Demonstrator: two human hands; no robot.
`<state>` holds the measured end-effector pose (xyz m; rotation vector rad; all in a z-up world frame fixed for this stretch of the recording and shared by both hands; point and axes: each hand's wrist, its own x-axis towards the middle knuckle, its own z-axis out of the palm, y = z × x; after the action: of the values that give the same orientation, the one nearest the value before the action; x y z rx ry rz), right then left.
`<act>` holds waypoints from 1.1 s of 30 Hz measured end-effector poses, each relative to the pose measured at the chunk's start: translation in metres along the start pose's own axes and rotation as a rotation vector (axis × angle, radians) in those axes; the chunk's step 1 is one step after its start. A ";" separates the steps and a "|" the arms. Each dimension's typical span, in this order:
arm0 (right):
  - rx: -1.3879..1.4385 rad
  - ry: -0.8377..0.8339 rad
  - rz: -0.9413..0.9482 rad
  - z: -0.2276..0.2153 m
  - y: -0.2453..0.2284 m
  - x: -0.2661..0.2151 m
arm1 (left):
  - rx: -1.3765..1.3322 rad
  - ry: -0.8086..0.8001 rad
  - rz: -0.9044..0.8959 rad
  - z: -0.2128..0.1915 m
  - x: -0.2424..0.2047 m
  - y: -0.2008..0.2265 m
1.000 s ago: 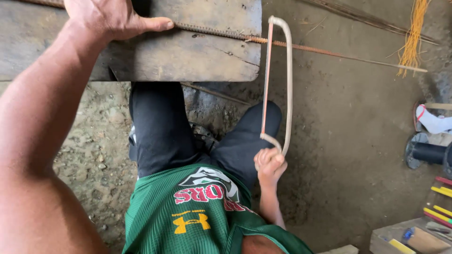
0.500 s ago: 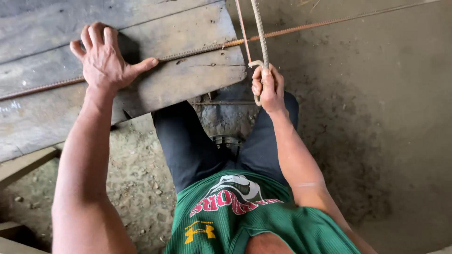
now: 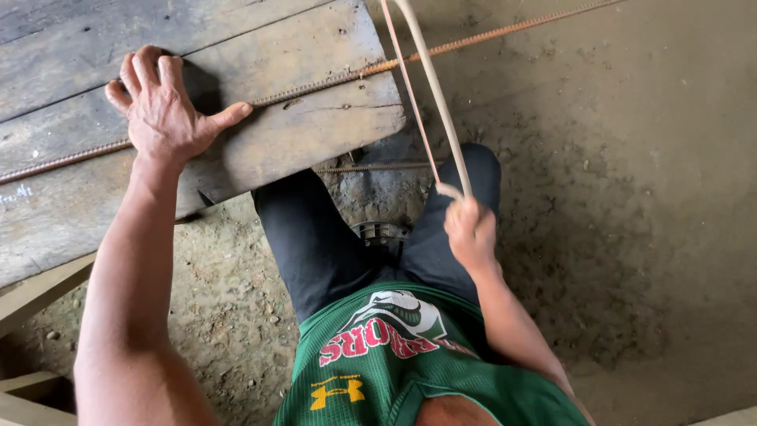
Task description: Sawing a metal rebar rod using a manual hacksaw on a wooden workbench
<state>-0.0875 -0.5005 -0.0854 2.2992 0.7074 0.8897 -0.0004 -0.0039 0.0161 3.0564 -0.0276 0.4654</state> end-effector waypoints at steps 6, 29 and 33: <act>-0.049 -0.095 -0.058 -0.045 0.013 -0.058 | 0.020 0.055 0.038 0.002 0.000 0.001; -0.602 0.151 -0.224 0.141 -0.020 0.083 | 0.018 0.050 0.050 0.008 -0.003 -0.008; -0.739 0.138 -0.361 0.154 -0.034 0.040 | -0.004 0.067 0.035 0.000 -0.003 -0.003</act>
<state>0.0402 -0.4992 -0.1856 1.4205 0.6745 0.9394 -0.0031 -0.0006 0.0151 3.0391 -0.0795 0.5689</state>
